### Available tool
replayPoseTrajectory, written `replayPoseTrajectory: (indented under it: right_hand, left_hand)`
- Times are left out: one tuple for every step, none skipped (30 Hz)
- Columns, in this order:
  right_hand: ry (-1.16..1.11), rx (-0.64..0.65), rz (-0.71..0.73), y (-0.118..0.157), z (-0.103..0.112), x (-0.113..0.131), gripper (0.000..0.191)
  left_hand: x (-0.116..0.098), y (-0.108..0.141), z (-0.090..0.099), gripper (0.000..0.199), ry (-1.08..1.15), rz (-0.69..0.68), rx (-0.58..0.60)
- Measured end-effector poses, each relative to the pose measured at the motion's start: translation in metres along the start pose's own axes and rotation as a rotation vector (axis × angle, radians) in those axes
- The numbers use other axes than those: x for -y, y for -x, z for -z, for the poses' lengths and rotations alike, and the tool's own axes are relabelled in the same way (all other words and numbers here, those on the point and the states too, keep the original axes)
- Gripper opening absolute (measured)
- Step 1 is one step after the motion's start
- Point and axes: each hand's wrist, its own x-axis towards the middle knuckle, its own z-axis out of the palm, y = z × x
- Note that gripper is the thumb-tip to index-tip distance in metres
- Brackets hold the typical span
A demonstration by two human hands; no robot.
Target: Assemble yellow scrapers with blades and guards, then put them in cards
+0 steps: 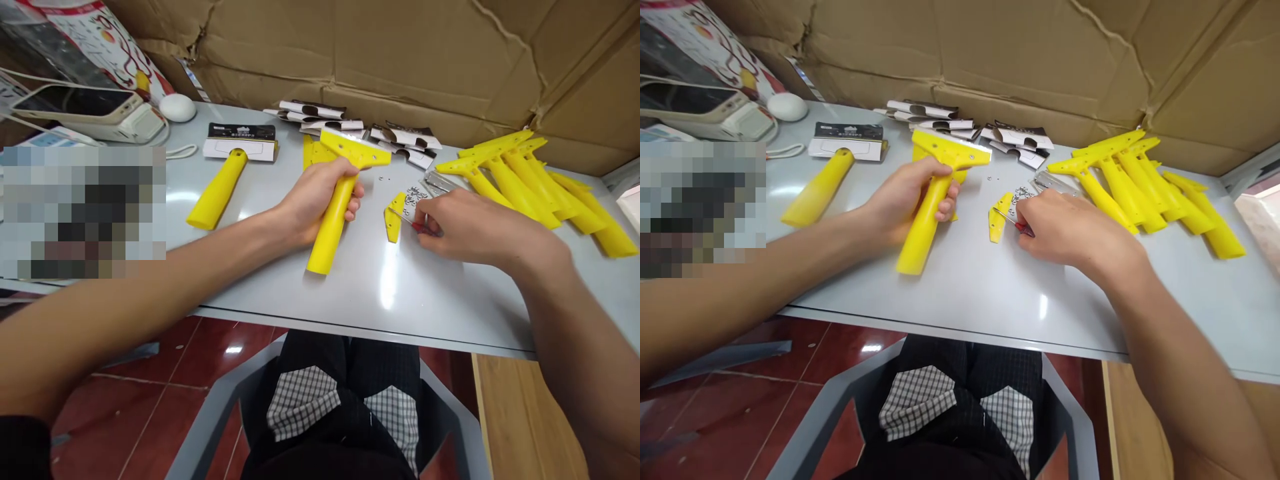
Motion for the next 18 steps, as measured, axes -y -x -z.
replayPoseTrajectory:
  right_hand:
    - [-0.007,-0.002,-0.004,0.0002,-0.0001,-0.0017,0.005]
    - [-0.012,-0.003,-0.011,0.0005,0.0000,-0.0033,0.006]
    - [-0.016,0.000,-0.015,0.0008,0.0001,-0.0047,0.007]
    - [-0.017,0.003,-0.019,0.0012,0.0004,-0.0058,0.007]
    - [-0.018,0.008,-0.022,0.0015,0.0007,-0.0068,0.008]
    - [-0.022,0.014,-0.022,0.0018,0.0010,-0.0076,0.008]
    - [-0.028,0.020,-0.021,0.0020,0.0012,-0.0084,0.010]
    - [-0.036,0.027,-0.018,0.0021,0.0013,-0.0091,0.011]
    - [-0.046,0.036,-0.016,0.0020,0.0013,-0.0098,0.013]
    - [-0.057,0.045,-0.014,0.0019,0.0012,-0.0103,0.014]
    - [-0.068,0.056,-0.012,0.0017,0.0013,-0.0106,0.014]
    - [-0.076,0.067,-0.011,0.0015,0.0014,-0.0107,0.014]
    - [-0.082,0.079,-0.011,0.0014,0.0018,-0.0106,0.014]
    - [-0.086,0.090,-0.013,0.0015,0.0023,-0.0104,0.014]
    - [-0.086,0.099,-0.018,0.0017,0.0031,-0.0100,0.015]
    - [-0.083,0.107,-0.022,0.0021,0.0040,-0.0096,0.016]
    - [-0.081,0.113,-0.024,0.0026,0.0050,-0.0093,0.017]
    - [-0.080,0.116,-0.026,0.0031,0.0060,-0.0089,0.018]
  left_hand:
    - [0.0008,0.0009,-0.0002,0.021,-0.013,0.006,0.013]
    - [0.0014,0.0021,-0.0006,0.023,-0.024,0.012,0.028]
    - [0.0017,0.0033,-0.0010,0.024,-0.034,0.016,0.041]
    - [0.0019,0.0044,-0.0013,0.025,-0.042,0.018,0.049]
    - [0.0019,0.0052,-0.0015,0.025,-0.049,0.018,0.053]
    - [0.0019,0.0056,-0.0015,0.024,-0.056,0.019,0.053]
    - [0.0019,0.0057,-0.0014,0.023,-0.062,0.020,0.052]
    - [0.0019,0.0055,-0.0012,0.022,-0.067,0.019,0.051]
    - [0.0020,0.0051,-0.0008,0.021,-0.072,0.017,0.054]
    - [0.0023,0.0046,-0.0005,0.020,-0.076,0.017,0.060]
    - [0.0026,0.0041,-0.0002,0.019,-0.079,0.016,0.066]
    - [0.0030,0.0037,0.0001,0.019,-0.081,0.013,0.071]
    - [0.0033,0.0034,0.0002,0.018,-0.084,0.011,0.074]
    - [0.0036,0.0033,0.0003,0.017,-0.087,0.011,0.076]
    - [0.0038,0.0033,0.0003,0.015,-0.089,0.012,0.078]
    - [0.0040,0.0034,0.0003,0.014,-0.092,0.012,0.081]
    - [0.0041,0.0035,0.0004,0.014,-0.094,0.010,0.084]
    - [0.0042,0.0035,0.0005,0.013,-0.097,0.008,0.090]
